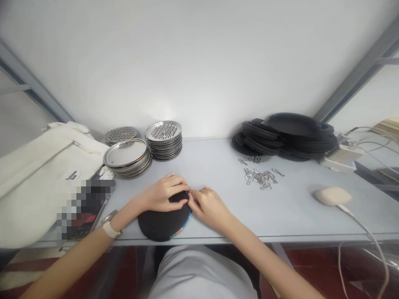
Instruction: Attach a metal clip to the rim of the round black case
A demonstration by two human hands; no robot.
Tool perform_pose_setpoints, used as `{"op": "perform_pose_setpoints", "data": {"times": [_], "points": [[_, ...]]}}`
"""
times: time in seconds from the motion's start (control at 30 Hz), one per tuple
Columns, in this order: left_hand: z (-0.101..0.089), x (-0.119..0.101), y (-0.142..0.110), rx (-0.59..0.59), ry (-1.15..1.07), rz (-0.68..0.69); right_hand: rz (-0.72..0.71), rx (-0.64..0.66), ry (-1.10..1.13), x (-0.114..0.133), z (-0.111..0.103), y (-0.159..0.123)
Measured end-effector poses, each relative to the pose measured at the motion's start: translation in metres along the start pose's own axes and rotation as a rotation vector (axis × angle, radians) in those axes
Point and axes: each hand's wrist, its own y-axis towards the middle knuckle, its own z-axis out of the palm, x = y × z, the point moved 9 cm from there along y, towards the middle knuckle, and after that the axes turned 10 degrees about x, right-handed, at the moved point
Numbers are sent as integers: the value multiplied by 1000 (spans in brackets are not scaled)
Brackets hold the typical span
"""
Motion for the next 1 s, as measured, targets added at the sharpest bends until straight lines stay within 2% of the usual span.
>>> {"op": "perform_pose_setpoints", "data": {"times": [0.63, 1.0], "points": [[0, -2, 1, 6, 5, 6, -13, -3, 4, 1, 0, 0], [-3, -3, -1, -37, -19, 8, -27, -11, -10, 2, 0, 0]]}}
